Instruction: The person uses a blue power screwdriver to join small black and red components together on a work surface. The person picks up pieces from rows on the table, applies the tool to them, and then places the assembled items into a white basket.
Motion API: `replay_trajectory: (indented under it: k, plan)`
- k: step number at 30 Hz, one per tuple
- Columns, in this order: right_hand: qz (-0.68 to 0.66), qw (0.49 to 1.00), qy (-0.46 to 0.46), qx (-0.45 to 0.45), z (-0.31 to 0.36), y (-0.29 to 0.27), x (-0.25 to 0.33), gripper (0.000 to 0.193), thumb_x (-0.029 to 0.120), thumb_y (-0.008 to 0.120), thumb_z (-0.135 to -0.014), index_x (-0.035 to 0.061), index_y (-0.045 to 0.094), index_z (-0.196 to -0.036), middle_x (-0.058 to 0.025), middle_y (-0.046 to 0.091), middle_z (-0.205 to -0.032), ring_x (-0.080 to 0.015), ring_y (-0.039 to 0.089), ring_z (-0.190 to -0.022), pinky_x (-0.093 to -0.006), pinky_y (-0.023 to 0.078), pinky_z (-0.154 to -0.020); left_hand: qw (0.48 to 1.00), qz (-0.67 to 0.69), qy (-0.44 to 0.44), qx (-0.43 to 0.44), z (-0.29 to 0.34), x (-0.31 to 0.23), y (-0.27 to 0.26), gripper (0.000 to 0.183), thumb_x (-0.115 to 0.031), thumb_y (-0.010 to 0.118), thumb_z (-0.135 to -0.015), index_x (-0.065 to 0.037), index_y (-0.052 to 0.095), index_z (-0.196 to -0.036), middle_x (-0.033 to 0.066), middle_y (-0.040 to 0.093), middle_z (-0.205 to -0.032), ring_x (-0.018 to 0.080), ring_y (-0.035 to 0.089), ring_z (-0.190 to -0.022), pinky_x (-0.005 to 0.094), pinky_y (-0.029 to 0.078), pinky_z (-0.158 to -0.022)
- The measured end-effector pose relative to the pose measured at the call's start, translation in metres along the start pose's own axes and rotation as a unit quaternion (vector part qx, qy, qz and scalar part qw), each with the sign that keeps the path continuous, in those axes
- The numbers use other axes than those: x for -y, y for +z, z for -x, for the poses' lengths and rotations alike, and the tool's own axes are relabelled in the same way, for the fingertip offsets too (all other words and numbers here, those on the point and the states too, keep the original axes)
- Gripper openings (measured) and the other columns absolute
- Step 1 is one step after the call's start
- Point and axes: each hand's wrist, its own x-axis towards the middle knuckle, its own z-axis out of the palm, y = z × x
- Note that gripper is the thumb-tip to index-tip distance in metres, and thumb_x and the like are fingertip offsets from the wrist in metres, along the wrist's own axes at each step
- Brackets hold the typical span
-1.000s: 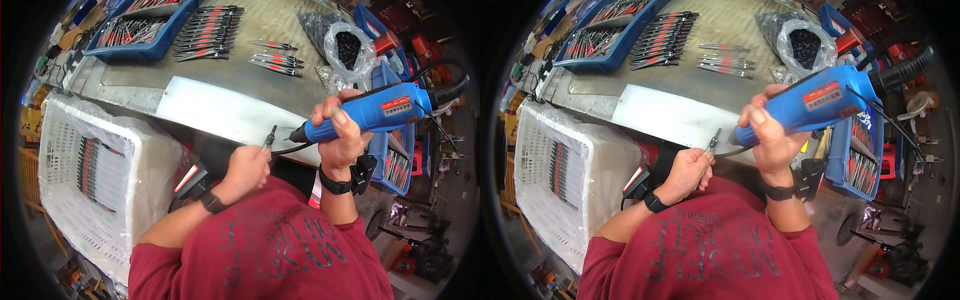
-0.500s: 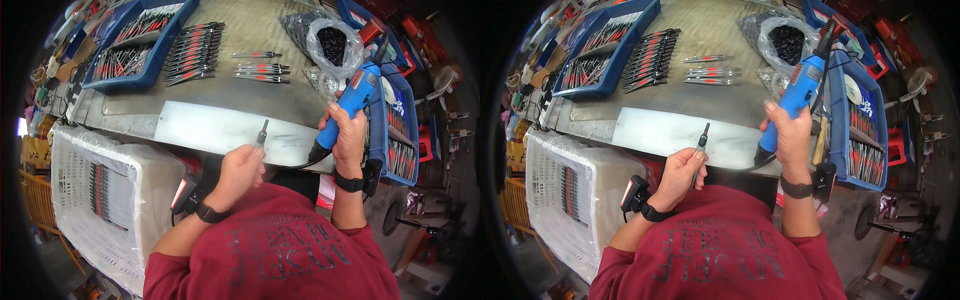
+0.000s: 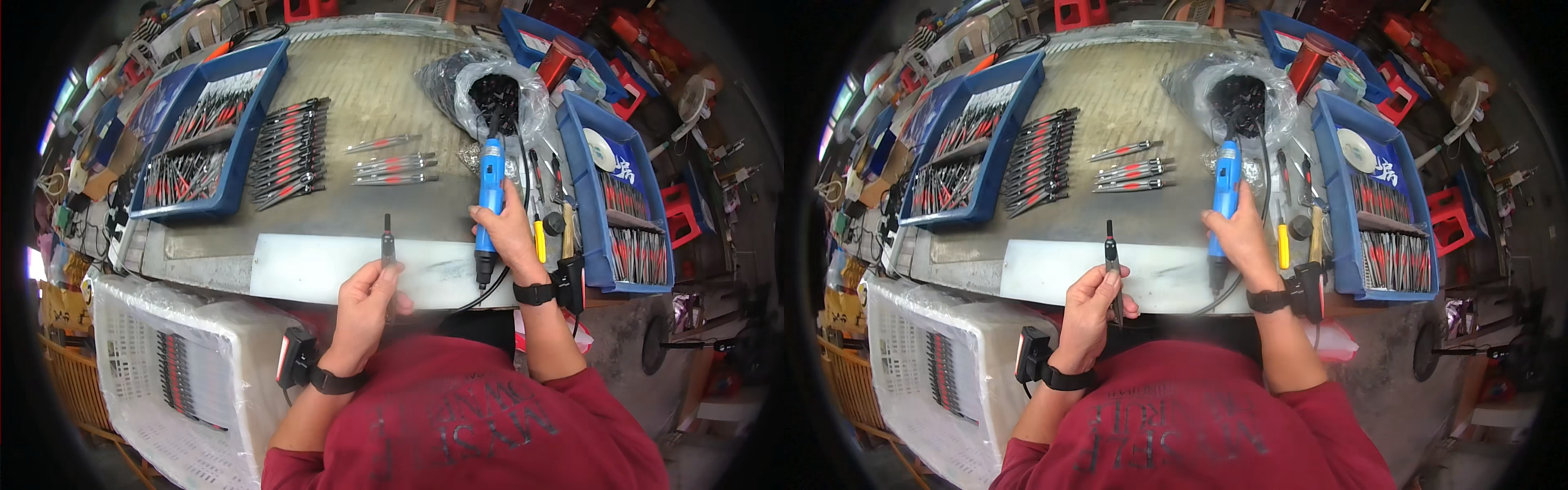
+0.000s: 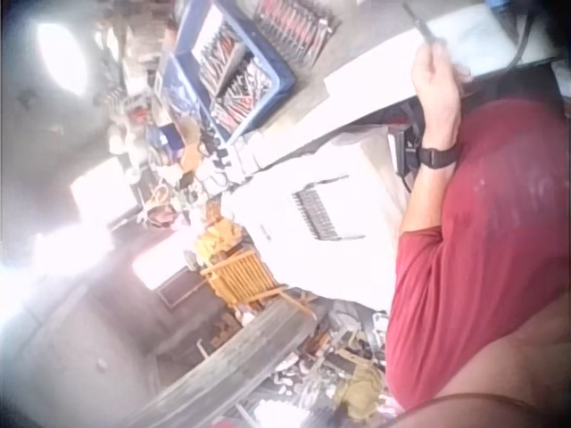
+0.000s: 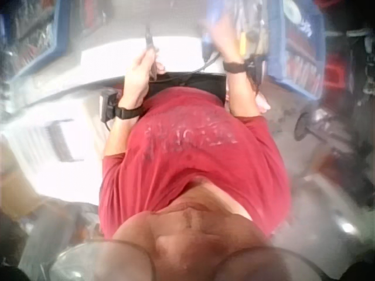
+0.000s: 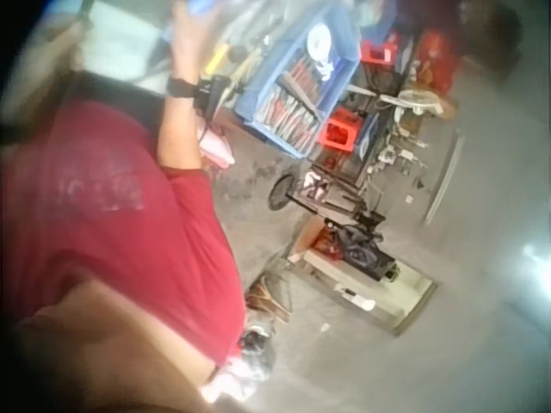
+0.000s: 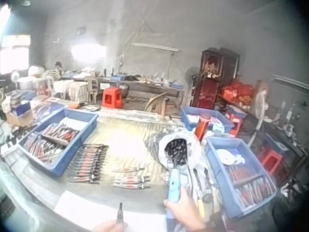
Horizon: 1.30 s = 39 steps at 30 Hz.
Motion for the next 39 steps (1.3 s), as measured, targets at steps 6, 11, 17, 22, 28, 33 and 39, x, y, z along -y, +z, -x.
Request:
replay_trajectory:
  k: [6,11,17,22,28,33,39]
  plan:
    - [0.243,0.967,-0.015,-0.076,0.002,-0.001,0.006,0.072,0.022,0.062,-0.072,-0.0063,0.028,-0.129,-0.0218,0.053,-0.102,-0.0336,0.055,-0.086,-0.0362,0.044,-0.077,0.999,0.018,-0.008,-0.033,-0.003,-0.003,0.003,0.023,-0.019,0.054,-0.087,0.0,0.058,-0.1,0.0019,0.056,-0.066,0.0081,0.055,-0.059,0.021,0.047,-0.056]
    - [0.352,0.928,-0.087,-0.085,0.006,0.0,0.017,0.065,0.027,0.062,-0.075,-0.007,0.037,-0.124,-0.0262,0.049,-0.106,-0.0389,0.047,-0.1,-0.0393,0.038,-0.087,0.998,0.018,0.019,-0.05,-0.003,-0.007,0.008,0.019,-0.015,0.058,-0.085,-0.001,0.061,-0.098,-0.0033,0.053,-0.069,0.003,0.043,-0.057,0.0161,0.036,-0.052]
    - [0.199,0.952,-0.229,0.039,0.039,0.01,0.039,0.019,0.012,0.057,-0.078,-0.0026,0.057,-0.091,-0.0154,0.056,-0.085,-0.0282,0.054,-0.077,-0.0332,0.043,-0.069,0.995,0.062,0.047,-0.064,-0.011,-0.014,0.01,0.018,-0.013,0.06,-0.083,-0.002,0.062,-0.097,-0.0039,0.054,-0.072,0.0024,0.041,-0.059,0.0158,0.031,-0.052]
    - [0.047,0.954,-0.082,0.285,0.066,0.037,0.049,0.016,0.013,0.057,-0.084,-0.0018,0.058,-0.082,-0.0001,0.054,-0.07,-0.0059,0.046,-0.064,-0.0214,0.039,-0.057,0.99,0.076,0.091,-0.074,-0.015,-0.017,0.013,0.017,-0.008,0.058,-0.083,0.001,0.061,-0.097,-0.0028,0.056,-0.076,0.0039,0.046,-0.066,0.0183,0.038,-0.059]
    - [-0.031,0.959,-0.038,0.279,0.07,0.047,0.044,0.015,0.014,0.055,-0.086,-0.0003,0.054,-0.081,0.0023,0.052,-0.071,-0.0038,0.044,-0.063,-0.0187,0.037,-0.055,0.986,0.034,0.133,-0.097,-0.019,-0.014,0.018,0.018,-0.013,0.061,-0.083,0.0,0.062,-0.094,-0.0015,0.056,-0.071,0.0056,0.047,-0.062,0.0199,0.039,-0.056]
    - [-0.033,0.965,-0.041,0.259,0.071,0.045,0.036,0.012,0.012,0.053,-0.087,0.0014,0.05,-0.082,0.003,0.049,-0.07,-0.0035,0.041,-0.061,-0.0185,0.035,-0.054,0.991,-0.047,0.117,-0.045,-0.021,-0.014,0.009,0.018,-0.017,0.059,-0.085,0.0,0.06,-0.078,-0.0007,0.054,-0.065,0.0057,0.046,-0.058,0.0204,0.039,-0.054]
    - [-0.063,0.956,-0.058,0.28,0.071,0.041,0.04,0.013,0.012,0.051,-0.086,0.0021,0.048,-0.079,0.0032,0.046,-0.068,-0.0037,0.038,-0.06,-0.0188,0.034,-0.052,0.984,-0.108,0.135,-0.039,-0.022,-0.014,0.007,0.023,-0.018,0.058,-0.086,-0.001,0.057,-0.07,-0.0018,0.05,-0.06,0.0045,0.041,-0.054,0.0195,0.035,-0.049]
